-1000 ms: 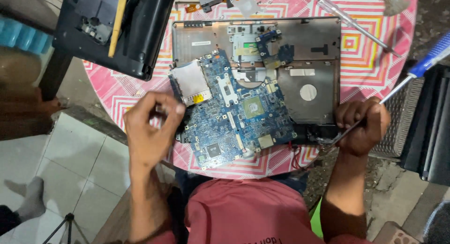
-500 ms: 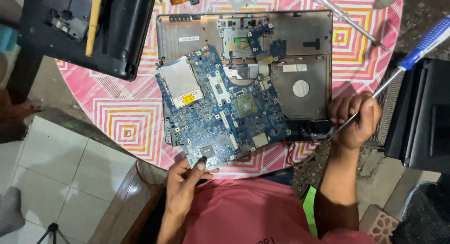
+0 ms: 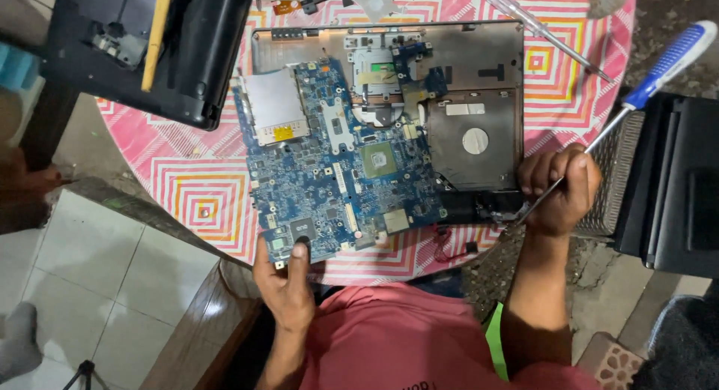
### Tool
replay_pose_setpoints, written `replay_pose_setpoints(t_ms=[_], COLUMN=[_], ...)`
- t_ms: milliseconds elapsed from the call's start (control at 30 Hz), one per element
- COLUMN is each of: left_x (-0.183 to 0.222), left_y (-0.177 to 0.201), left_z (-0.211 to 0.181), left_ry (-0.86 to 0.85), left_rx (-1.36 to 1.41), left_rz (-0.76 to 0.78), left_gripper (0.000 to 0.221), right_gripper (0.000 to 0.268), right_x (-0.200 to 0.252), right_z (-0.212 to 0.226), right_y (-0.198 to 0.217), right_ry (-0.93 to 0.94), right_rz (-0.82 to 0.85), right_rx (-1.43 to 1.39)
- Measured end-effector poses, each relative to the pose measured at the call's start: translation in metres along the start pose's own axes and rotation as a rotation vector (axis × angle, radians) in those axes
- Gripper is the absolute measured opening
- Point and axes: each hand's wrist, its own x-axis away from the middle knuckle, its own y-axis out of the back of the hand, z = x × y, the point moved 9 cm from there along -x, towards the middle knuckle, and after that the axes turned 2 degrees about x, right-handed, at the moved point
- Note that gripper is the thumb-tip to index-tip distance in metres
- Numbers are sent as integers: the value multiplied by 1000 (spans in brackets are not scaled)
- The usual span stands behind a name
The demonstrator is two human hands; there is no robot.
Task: Disassembling a laptop to clean the motherboard with a brush and manage internal components using a screwdriver.
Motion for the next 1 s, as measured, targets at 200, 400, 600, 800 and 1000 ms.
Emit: replay_pose_setpoints(t_ms=[200,400,600,800,1000], left_x=[-9,-27,-46,-65,-82], left_y=[0,-21,-16,29,70], left_z=[2,-14,-89,-84,-96], left_ry=[-25,89,30,-118,-342], left_rx=[107,528,703,592,575], left_rz=[-303,-426,-395,-391,-410], left_gripper=[70,57,48,37,43], right_gripper=[38,40,40,39,36], right_x=[-4,-3,-5,-2,-2], right_z=[-11,-15,-13,2,10], right_y=[13,18,14,-2,-12], right_ry=[71,134,149,94,42], right_rz=[33,78,95,48,10], right_rx=[-57,-54,-64,-48,-30])
